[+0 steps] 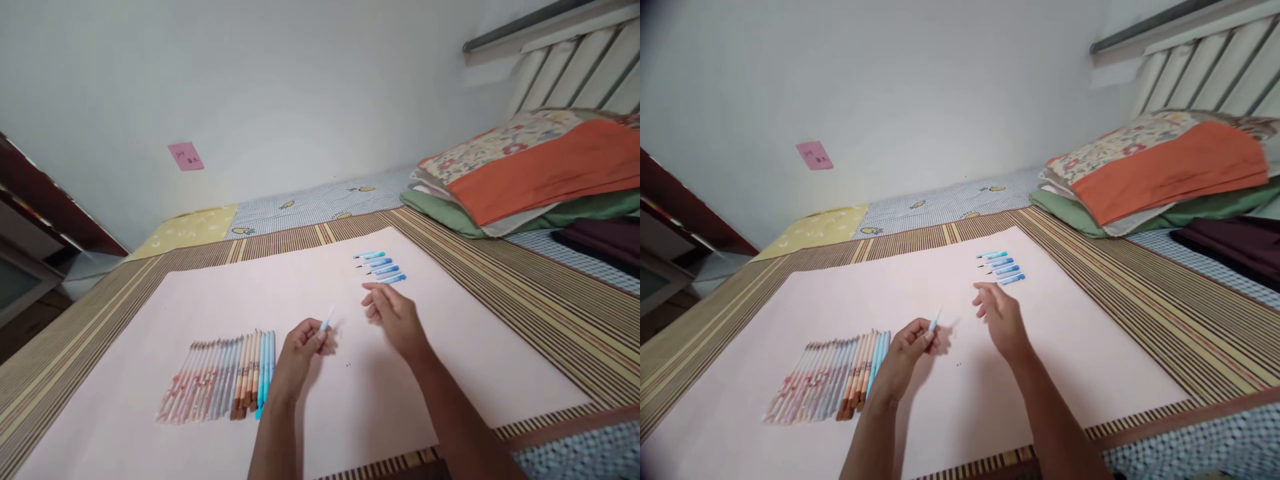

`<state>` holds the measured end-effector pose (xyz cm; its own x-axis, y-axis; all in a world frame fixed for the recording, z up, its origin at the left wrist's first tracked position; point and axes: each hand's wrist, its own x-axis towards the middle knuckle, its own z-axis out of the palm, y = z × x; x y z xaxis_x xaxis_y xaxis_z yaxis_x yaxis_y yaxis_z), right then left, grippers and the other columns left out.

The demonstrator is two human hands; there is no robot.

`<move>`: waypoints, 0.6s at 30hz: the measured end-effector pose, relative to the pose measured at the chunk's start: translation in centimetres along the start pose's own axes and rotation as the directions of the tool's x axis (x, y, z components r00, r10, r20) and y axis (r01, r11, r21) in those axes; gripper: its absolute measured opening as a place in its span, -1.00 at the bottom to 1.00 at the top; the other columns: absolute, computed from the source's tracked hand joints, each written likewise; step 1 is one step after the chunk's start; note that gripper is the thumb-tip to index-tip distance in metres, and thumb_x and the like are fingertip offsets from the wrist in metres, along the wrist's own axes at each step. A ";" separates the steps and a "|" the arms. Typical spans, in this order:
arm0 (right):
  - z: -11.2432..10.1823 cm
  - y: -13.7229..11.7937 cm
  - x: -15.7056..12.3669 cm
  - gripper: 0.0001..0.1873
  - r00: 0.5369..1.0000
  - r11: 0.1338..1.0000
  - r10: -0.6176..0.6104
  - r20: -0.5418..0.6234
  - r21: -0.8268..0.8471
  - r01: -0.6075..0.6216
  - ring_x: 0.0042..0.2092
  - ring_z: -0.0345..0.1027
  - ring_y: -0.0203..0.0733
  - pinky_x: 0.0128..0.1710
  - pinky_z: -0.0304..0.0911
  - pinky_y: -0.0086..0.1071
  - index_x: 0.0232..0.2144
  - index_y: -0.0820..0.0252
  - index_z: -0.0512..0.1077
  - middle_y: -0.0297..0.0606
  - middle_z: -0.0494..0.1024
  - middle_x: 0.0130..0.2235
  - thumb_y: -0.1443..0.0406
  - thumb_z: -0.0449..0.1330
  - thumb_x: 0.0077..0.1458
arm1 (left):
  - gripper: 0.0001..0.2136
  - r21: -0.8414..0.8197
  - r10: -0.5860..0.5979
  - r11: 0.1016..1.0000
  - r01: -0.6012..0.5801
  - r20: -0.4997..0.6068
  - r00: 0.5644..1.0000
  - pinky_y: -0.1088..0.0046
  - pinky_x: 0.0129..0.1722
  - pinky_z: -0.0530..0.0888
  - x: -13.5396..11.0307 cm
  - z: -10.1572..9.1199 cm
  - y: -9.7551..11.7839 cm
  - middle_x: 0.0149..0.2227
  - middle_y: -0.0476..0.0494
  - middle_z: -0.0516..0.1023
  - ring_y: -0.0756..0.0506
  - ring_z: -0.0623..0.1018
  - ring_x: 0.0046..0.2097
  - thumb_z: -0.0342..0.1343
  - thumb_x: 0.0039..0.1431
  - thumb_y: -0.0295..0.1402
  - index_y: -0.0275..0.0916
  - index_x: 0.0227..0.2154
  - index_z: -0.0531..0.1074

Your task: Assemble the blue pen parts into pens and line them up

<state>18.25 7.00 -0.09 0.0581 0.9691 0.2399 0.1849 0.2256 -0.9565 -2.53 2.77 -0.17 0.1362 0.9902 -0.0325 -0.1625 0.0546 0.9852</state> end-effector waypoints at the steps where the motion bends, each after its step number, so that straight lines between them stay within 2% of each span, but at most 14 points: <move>1: -0.9 0.2 0.4 -0.63 0.998 0.998 0.016 -0.064 -0.053 -0.020 -0.36 0.42 -0.16 -0.35 0.31 -0.32 -0.10 0.18 0.49 -0.21 0.57 -0.31 0.09 0.04 0.25 | -0.76 -0.034 0.011 0.999 -0.012 -0.024 1.000 0.49 -0.35 0.34 0.0 -0.2 0.0 -0.43 -0.09 0.54 0.01 0.44 -0.41 0.27 0.13 -0.20 -0.29 -0.30 0.52; 4: -3.0 1.0 1.1 -0.73 0.993 0.964 -0.023 -0.113 -0.267 -0.008 -0.23 0.47 -0.07 -0.19 0.30 -0.25 -0.23 0.17 0.53 -0.16 0.60 -0.26 0.20 0.09 0.16 | -0.74 -0.117 0.012 0.993 -0.018 -0.055 0.998 0.49 -0.35 0.33 0.1 -0.7 0.1 -0.40 -0.08 0.52 0.02 0.40 -0.42 0.27 0.14 -0.20 -0.29 -0.24 0.51; 6: -3.6 1.4 1.1 -0.78 0.993 0.907 -0.026 -0.117 -0.420 -0.026 -0.18 0.46 -0.05 -0.16 0.27 -0.25 -0.28 0.15 0.52 -0.17 0.61 -0.22 0.22 0.09 0.14 | -0.75 -0.141 0.007 0.990 -0.013 -0.047 0.999 0.47 -0.31 0.35 0.1 -0.6 0.2 -0.39 -0.09 0.52 0.00 0.42 -0.40 0.25 0.16 -0.20 -0.29 -0.22 0.49; 9: -3.2 1.8 0.9 -0.80 0.985 0.772 0.119 -0.124 -0.613 -0.170 -0.23 0.45 -0.06 -0.25 0.22 -0.28 -0.29 0.15 0.47 -0.19 0.59 -0.26 0.18 0.13 0.15 | -0.81 -0.167 0.003 0.986 -0.008 -0.025 1.000 0.43 -0.24 0.36 0.0 -0.1 0.3 -0.38 -0.10 0.52 -0.03 0.44 -0.35 0.19 0.20 -0.24 -0.27 -0.24 0.46; 12: -2.3 2.2 0.8 -0.72 0.966 0.668 0.250 -0.073 -0.709 -0.226 -0.27 0.44 -0.07 -0.30 0.18 -0.31 -0.18 0.21 0.44 -0.18 0.57 -0.28 0.15 0.20 0.13 | -0.88 -0.186 0.004 0.983 -0.009 -0.024 1.000 0.45 -0.27 0.33 0.1 0.4 0.0 -0.41 -0.06 0.48 -0.01 0.40 -0.37 0.13 0.22 -0.31 -0.25 -0.29 0.43; 15: -2.0 2.6 1.0 -0.73 0.963 0.618 0.267 -0.035 -0.760 -0.199 -0.26 0.43 -0.09 -0.30 0.15 -0.33 -0.10 0.25 0.43 -0.15 0.57 -0.27 0.28 0.18 0.13 | -0.93 -0.176 0.002 0.984 -0.008 -0.030 1.000 0.48 -0.35 0.28 0.3 0.6 -0.4 -0.50 0.03 0.38 0.02 0.31 -0.44 0.08 0.20 -0.36 -0.24 -0.32 0.41; 18: -2.3 2.8 1.3 -0.81 0.966 0.617 0.252 -0.064 -0.758 -0.211 -0.25 0.40 -0.09 -0.32 0.11 -0.34 -0.21 0.25 0.45 -0.13 0.55 -0.28 0.38 0.11 0.11 | -0.94 -0.161 -0.005 0.987 -0.005 -0.066 0.998 0.51 -0.41 0.21 0.3 0.5 -0.8 -0.53 0.08 0.28 0.04 0.22 -0.49 0.09 0.18 -0.36 -0.23 -0.35 0.38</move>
<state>21.12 8.68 -2.12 0.1652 0.9863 0.0016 0.8459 -0.1408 -0.5145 -1.90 2.99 -0.85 0.0722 0.9962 -0.0488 -0.3183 0.0694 0.9454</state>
